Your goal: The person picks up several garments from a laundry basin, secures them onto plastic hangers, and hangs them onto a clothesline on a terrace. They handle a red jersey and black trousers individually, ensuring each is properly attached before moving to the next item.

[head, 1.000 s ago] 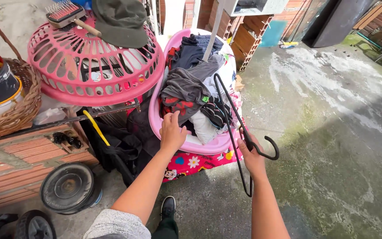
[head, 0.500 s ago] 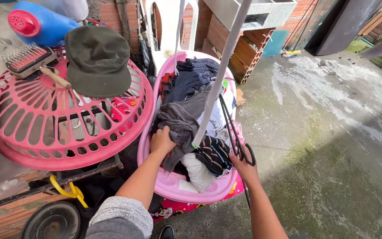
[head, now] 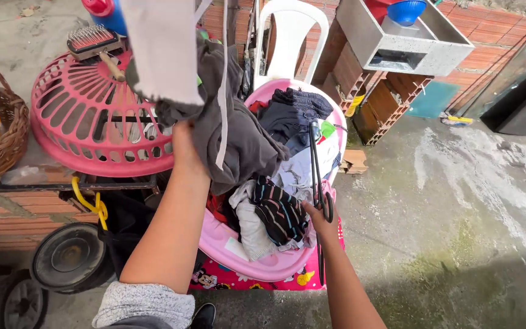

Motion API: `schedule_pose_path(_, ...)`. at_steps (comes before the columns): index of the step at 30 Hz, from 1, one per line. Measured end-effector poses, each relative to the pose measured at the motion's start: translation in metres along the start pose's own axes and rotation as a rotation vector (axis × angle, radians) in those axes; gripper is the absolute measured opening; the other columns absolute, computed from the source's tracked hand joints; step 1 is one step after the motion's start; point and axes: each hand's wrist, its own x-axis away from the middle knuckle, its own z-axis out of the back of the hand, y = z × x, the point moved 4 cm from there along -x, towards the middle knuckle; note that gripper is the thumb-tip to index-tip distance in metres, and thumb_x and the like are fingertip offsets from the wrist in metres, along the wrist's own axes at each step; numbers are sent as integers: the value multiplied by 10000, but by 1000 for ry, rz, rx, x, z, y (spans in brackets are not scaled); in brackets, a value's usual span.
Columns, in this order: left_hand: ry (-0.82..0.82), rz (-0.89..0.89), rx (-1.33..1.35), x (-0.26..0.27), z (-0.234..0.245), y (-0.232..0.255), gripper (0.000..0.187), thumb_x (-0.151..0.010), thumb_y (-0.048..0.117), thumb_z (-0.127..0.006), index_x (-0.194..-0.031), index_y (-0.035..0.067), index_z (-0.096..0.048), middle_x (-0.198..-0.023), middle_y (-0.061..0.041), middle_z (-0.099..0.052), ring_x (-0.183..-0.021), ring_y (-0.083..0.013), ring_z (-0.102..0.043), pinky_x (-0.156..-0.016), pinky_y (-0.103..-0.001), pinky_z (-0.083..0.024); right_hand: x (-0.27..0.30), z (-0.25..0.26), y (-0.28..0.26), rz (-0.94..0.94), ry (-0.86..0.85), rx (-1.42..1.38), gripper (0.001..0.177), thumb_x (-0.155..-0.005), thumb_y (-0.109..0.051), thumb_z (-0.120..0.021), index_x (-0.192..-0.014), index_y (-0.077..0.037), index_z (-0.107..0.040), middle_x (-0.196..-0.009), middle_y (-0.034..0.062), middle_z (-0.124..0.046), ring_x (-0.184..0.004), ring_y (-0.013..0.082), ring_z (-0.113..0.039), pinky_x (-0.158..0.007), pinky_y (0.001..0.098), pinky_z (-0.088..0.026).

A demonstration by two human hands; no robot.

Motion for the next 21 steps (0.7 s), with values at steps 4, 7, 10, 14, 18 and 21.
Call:
schedule_pose_path(4,-36,-93,40,64,-18,20,519,-971,402,-580,-1351,53,-633,-1321,-109,-680,-1199,-272,-663,-1060,-430,-520,-6,5,-35,149,-87,79,376,-851,-273,-832,-1008,-13,-610,-784,22,-558,-704,142,-509,-616,311,-445)
schedule_pose_path(7,-60,-166,57,106,-20,34,553,-972,438,-540,-1371,61,-613,-1356,-105,-665,-1228,-280,-650,-1097,-444,-504,18,-7,-97,123,-207,140,431,-872,-264,-851,-1054,11,-573,-768,61,-574,-685,170,-559,-620,319,-470)
schedule_pose_path(10,31,-163,160,139,-14,50,585,-937,493,-493,-1335,84,-619,-1296,-101,-694,-1185,-291,-658,-1045,-448,-514,64,-33,-166,172,-501,-106,566,-773,-196,-824,-1252,-72,-551,-852,24,-627,-685,143,-610,-612,279,-487)
schedule_pose_path(14,238,-96,-184,178,6,87,543,-969,444,-509,-1319,48,-635,-1244,-96,-701,-1108,-257,-668,-987,-395,-516,103,-80,-181,463,-705,-113,656,-776,-127,-818,-1361,-48,-532,-1077,36,-633,-875,135,-614,-776,297,-507)
schedule_pose_path(18,418,-53,-427,221,26,130,511,-995,406,-523,-1306,22,-648,-1204,-91,-706,-1049,-231,-676,-942,-353,-517,129,-107,-192,416,-955,-471,480,-951,-156,-721,-1382,13,-595,-1181,67,-680,-996,159,-606,-895,316,-481)
schedule_pose_path(21,78,-111,-464,259,36,131,347,-896,86,-559,-1231,52,-641,-1161,-61,-724,-1047,-195,-707,-925,-361,-579,164,-149,-206,174,-957,-670,721,-813,-140,-749,-1443,-72,-405,-1354,-3,-597,-1187,89,-598,-1012,264,-470)
